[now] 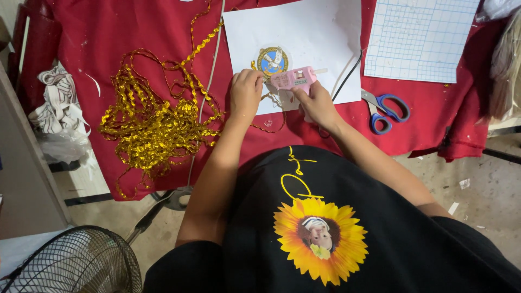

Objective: Applying hot glue to attach gold decorative trim around a circular patch emblem.

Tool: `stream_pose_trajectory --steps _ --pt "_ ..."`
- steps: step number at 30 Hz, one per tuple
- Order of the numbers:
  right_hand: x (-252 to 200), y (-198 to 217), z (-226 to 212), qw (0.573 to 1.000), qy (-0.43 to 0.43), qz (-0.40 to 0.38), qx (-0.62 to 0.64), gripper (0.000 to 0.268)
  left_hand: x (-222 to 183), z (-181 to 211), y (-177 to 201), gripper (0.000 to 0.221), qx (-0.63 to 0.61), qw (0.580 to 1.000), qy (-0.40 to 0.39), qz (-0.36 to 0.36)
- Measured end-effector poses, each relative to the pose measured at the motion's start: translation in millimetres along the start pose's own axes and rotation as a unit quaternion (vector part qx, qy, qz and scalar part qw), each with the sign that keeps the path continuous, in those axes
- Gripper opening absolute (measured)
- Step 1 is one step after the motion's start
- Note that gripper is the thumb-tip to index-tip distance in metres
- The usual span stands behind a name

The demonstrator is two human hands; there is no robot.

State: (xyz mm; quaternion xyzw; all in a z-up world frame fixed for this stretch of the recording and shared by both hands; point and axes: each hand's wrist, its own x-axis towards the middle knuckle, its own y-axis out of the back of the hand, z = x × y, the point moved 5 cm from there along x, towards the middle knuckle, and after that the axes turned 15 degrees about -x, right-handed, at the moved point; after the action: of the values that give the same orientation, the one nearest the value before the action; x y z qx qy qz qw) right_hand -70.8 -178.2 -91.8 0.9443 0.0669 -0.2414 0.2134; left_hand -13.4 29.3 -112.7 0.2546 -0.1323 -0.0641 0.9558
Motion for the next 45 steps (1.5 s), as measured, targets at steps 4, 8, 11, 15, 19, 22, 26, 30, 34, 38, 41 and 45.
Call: stream_pose_trajectory --steps 4,8,11,15,19,22,26,30,34,38,41,45 --pt "0 0 1 1.0 -0.018 0.003 0.001 0.029 0 3 1 0.013 0.001 1.0 0.009 -0.004" --pt "-1 1 4 1.0 -0.02 0.004 -0.006 0.03 1 5 2 0.014 -0.002 1.0 0.014 -0.003" --pt "-2 4 4 1.0 -0.013 0.004 -0.011 0.03 1 5 2 0.015 -0.004 1.0 0.005 0.002" --pt "-4 4 7 1.0 -0.019 0.007 -0.007 0.031 -2 3 1 0.015 -0.006 1.0 -0.002 0.01" --pt "-6 6 10 0.999 -0.025 0.007 -0.024 0.031 -2 3 1 0.016 -0.009 1.0 -0.003 0.01" --pt "-8 6 10 0.999 -0.029 0.008 -0.021 0.031 -2 2 0 0.017 -0.008 1.0 -0.007 0.009" --pt "-8 8 10 0.999 -0.032 0.009 -0.015 0.031 -2 2 0 0.017 -0.004 1.0 -0.004 0.008" --pt "-7 8 16 1.0 -0.027 0.012 -0.006 0.031 -1 6 1 0.017 -0.004 1.0 0.004 0.003" --pt "-13 12 4 0.999 -0.036 0.005 0.003 0.03 -2 1 -1 0.016 0.001 1.0 0.004 0.002" --pt "-13 13 7 0.999 -0.035 0.007 0.005 0.029 -2 2 0 0.015 0.004 1.0 -0.005 0.008" --pt "-12 13 12 0.999 -0.035 0.008 0.002 0.029 -3 1 0 0.015 0.003 1.0 -0.003 0.008" --pt "-12 15 11 0.999 -0.036 0.007 0.005 0.029 -3 1 -1 0.016 0.001 1.0 -0.006 0.012"
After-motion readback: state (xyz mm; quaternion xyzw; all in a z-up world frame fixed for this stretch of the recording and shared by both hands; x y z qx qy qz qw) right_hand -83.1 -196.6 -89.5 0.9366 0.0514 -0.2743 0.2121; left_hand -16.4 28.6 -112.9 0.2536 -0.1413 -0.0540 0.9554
